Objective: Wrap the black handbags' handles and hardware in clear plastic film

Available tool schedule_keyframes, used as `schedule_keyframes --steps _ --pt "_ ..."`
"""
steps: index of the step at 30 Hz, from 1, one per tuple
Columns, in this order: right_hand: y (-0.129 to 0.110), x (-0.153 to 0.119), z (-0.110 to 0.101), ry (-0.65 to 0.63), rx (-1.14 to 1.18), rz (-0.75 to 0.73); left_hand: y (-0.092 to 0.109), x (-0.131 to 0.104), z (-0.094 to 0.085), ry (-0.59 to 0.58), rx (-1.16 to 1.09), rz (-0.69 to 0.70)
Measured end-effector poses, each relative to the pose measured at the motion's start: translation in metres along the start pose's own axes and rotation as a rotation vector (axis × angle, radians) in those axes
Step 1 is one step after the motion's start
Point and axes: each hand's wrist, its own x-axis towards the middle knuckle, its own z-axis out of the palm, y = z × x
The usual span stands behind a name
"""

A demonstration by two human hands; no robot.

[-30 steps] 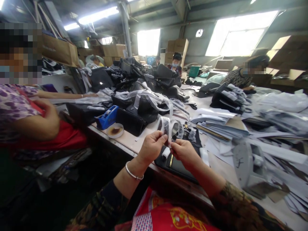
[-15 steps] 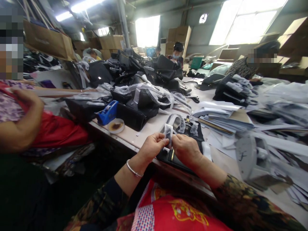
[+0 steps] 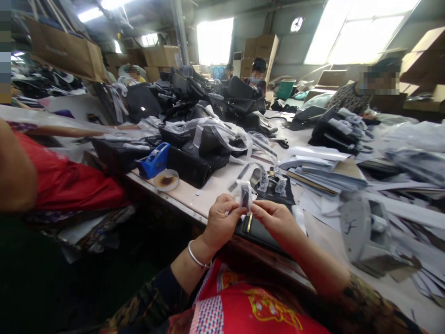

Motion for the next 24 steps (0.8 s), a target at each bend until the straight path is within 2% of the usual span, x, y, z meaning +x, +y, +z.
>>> schedule_keyframes --steps 2,4,7,11,13,17,20,22,24 --pt "-0.004 -0.002 0.005 -0.011 0.182 0.093 -0.002 -0.008 0.005 -0.016 0.037 0.069" --pt "-0.005 -0.002 0.010 0.038 0.292 0.148 -0.005 -0.014 0.009 -0.013 0.078 0.111" --pt "-0.001 -0.004 0.013 0.067 0.266 0.097 -0.006 -0.016 0.007 -0.048 0.100 0.099" --pt "0.008 -0.009 0.012 0.087 -0.027 -0.142 -0.001 -0.012 -0.005 -0.277 -0.126 -0.165" --pt "0.013 -0.012 0.014 0.072 -0.187 -0.267 0.002 -0.010 -0.008 -0.322 -0.236 -0.277" --pt "0.022 -0.017 0.024 0.113 -0.495 -0.446 0.003 -0.014 0.003 -0.184 -0.225 -0.329" --pt "0.023 -0.020 0.029 0.146 -0.655 -0.494 0.000 -0.018 0.015 -0.043 -0.312 -0.386" --pt "0.020 -0.020 0.027 0.104 -0.600 -0.483 0.000 -0.019 0.017 0.002 -0.381 -0.415" --pt "0.016 -0.019 0.020 0.029 -0.403 -0.391 0.001 -0.020 0.012 -0.003 -0.346 -0.360"
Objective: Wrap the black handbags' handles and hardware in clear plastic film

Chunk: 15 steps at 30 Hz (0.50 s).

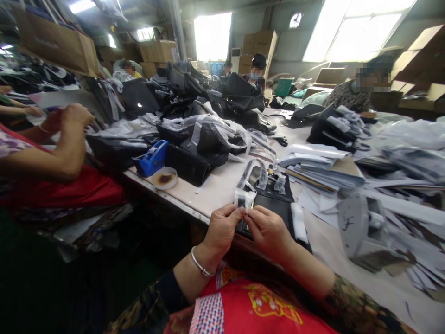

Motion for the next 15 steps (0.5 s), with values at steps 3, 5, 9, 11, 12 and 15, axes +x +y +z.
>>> schedule_keyframes --steps 3,5,9,11,12,15 --pt "0.001 0.006 -0.013 -0.145 0.477 0.338 0.005 -0.005 -0.009 -0.057 0.243 0.204" --pt "0.001 0.009 -0.017 -0.252 0.798 0.593 0.003 -0.009 -0.013 -0.095 0.393 0.358" --pt "-0.002 0.011 -0.013 -0.245 1.094 0.820 -0.007 -0.013 -0.018 -0.162 0.560 0.574" --pt "-0.005 0.009 -0.010 -0.208 1.037 0.765 -0.009 -0.013 -0.021 -0.192 0.535 0.549" --pt "-0.006 0.007 -0.008 -0.192 0.952 0.688 -0.008 -0.012 -0.023 -0.230 0.478 0.482" --pt "-0.008 0.002 -0.004 -0.138 0.534 0.292 -0.003 -0.009 -0.028 -0.331 0.105 0.095"
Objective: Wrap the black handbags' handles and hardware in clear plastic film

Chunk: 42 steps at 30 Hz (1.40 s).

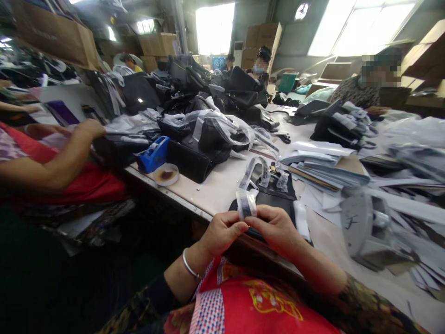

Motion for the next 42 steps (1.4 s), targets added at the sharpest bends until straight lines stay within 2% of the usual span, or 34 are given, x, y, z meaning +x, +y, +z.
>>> schedule_keyframes --steps 2,4,6,8,10,13,16,18,20,22,23,25,27,29,30,32,34,36,40,42 --pt "0.004 -0.003 0.002 0.007 -0.311 -0.281 0.003 0.003 -0.001 0.029 -0.328 -0.224" --pt "0.010 -0.004 0.003 0.010 -0.573 -0.501 0.004 0.007 0.001 0.095 -0.551 -0.364" --pt "0.015 -0.005 0.001 0.015 -0.767 -0.624 0.005 0.010 0.005 0.122 -0.667 -0.433" --pt "0.019 -0.006 -0.003 0.004 -0.799 -0.629 0.006 0.012 0.009 0.140 -0.696 -0.443" --pt "0.019 -0.006 -0.008 -0.029 -0.599 -0.484 0.007 0.012 0.010 0.147 -0.607 -0.393" --pt "0.018 -0.006 -0.015 -0.085 0.026 -0.004 0.007 0.009 0.009 0.129 -0.275 -0.212" --pt "0.016 -0.005 -0.015 -0.081 0.584 0.437 0.007 0.005 0.006 0.038 0.040 -0.009" --pt "0.014 -0.005 -0.012 -0.043 0.749 0.584 0.005 0.003 0.004 -0.018 0.158 0.070" --pt "0.012 -0.004 -0.008 0.008 0.776 0.627 0.005 0.003 0.000 -0.054 0.236 0.110" --pt "0.009 -0.004 -0.005 0.040 0.666 0.551 0.005 0.006 -0.004 -0.105 0.255 0.089" --pt "0.007 -0.005 -0.005 0.045 0.549 0.463 0.006 0.008 -0.006 -0.131 0.212 0.040" --pt "0.005 -0.006 -0.005 0.046 0.203 0.196 0.007 0.015 -0.009 -0.144 0.026 -0.121" --pt "0.006 -0.007 -0.006 0.051 -0.212 -0.141 0.007 0.023 -0.008 -0.111 -0.186 -0.286" --pt "0.009 -0.007 -0.007 0.065 -0.597 -0.435 0.007 0.030 -0.003 -0.064 -0.334 -0.384" --pt "0.012 -0.006 -0.007 0.073 -0.752 -0.528 0.007 0.033 -0.001 -0.041 -0.390 -0.411" --pt "0.015 -0.006 -0.008 0.092 -0.934 -0.599 0.008 0.035 0.004 0.013 -0.465 -0.429" --pt "0.014 -0.007 -0.010 0.090 -0.878 -0.546 0.011 0.034 0.007 0.046 -0.442 -0.389" --pt "0.012 -0.008 -0.013 0.035 -0.582 -0.376 0.015 0.030 0.006 0.036 -0.321 -0.313" --pt "0.008 -0.008 -0.020 -0.077 0.252 0.248 0.018 0.022 0.002 -0.023 0.093 -0.079" --pt "0.008 -0.007 -0.019 -0.058 0.493 0.454 0.014 0.019 0.003 -0.047 0.355 0.091"
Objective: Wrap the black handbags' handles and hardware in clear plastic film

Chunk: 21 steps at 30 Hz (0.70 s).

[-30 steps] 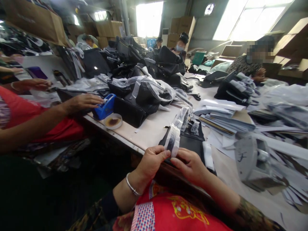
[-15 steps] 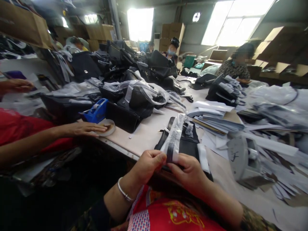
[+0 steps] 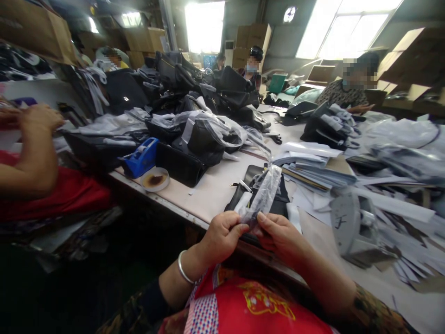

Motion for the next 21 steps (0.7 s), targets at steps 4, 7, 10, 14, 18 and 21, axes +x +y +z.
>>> schedule_keyframes --steps 4,7,10,14,18,21 --pt "0.002 0.002 0.006 0.096 0.041 0.015 -0.006 -0.005 0.010 -0.035 0.452 0.249" --pt "0.001 -0.001 0.009 0.131 0.028 -0.068 -0.002 -0.006 0.013 -0.100 0.552 0.281" --pt "-0.002 -0.005 0.009 0.164 -0.092 -0.202 0.005 -0.004 0.009 -0.178 0.269 0.144" --pt "0.002 -0.007 0.005 0.245 -0.675 -0.537 0.012 0.008 0.004 -0.159 -0.310 -0.267" --pt "0.014 -0.006 0.001 0.301 -1.232 -0.872 0.018 0.020 0.015 -0.004 -0.532 -0.407" --pt "0.020 -0.009 -0.002 0.341 -1.394 -0.917 0.021 0.023 0.023 0.053 -0.567 -0.418"
